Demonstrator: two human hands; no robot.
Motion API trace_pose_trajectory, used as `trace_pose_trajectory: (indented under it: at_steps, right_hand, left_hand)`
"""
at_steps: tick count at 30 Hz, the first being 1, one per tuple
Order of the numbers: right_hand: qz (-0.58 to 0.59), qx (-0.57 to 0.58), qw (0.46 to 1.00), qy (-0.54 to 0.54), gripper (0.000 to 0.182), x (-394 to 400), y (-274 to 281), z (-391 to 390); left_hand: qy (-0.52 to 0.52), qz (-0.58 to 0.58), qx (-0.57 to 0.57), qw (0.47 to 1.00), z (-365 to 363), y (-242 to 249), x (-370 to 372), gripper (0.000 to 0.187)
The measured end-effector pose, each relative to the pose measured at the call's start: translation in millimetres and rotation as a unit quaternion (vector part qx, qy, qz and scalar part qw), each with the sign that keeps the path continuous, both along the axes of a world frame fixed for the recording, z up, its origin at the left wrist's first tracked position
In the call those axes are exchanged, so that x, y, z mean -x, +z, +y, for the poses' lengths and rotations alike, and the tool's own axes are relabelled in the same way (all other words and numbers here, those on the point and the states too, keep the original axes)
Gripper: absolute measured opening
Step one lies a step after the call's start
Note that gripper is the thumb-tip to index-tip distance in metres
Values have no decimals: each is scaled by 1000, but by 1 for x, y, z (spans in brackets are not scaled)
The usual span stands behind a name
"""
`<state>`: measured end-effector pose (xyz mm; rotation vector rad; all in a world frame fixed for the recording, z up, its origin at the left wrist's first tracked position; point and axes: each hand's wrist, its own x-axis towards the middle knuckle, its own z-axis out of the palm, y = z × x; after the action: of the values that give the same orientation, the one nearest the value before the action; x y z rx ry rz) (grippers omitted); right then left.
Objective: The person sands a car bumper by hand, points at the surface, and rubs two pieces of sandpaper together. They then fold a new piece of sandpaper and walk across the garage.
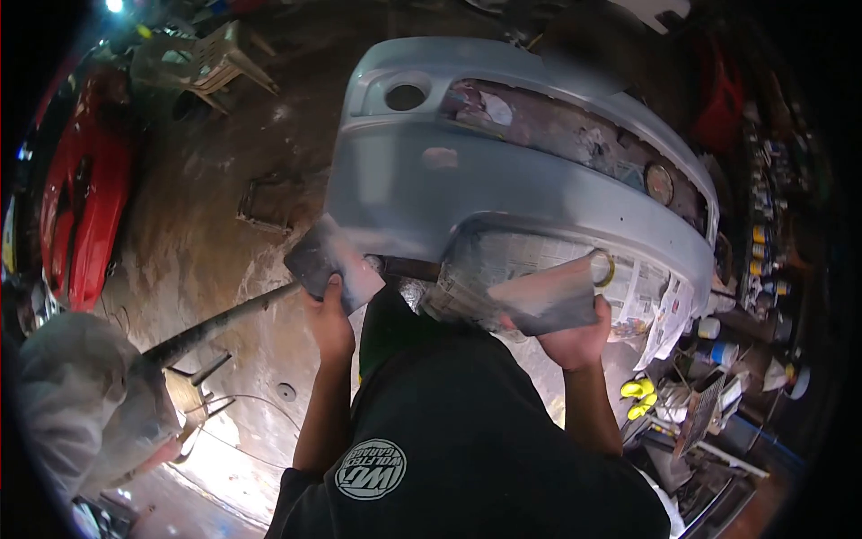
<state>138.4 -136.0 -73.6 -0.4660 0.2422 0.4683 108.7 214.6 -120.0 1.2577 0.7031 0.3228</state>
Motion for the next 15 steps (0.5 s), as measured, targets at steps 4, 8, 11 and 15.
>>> trace_pose_trajectory:
  at_steps: [4, 8, 11, 15]
  right_hand:
    - [19, 18, 999, 42, 81, 18, -7, 7]
    - [89, 61, 993, 42, 89, 32, -17, 19]
    - [118, 151, 980, 48, 94, 44, -26, 29]
    - [116, 310, 937, 109, 92, 42, -23, 57]
  left_hand:
    - [-25, -3, -1, 1000, 1, -3, -26, 40]
    - [-55, 8, 5, 998, 11, -6, -66, 42]
    - [-74, -26, 28, 997, 20, -11, -104, 42]
    - [-86, -7, 80, 993, 53, -39, -143, 45]
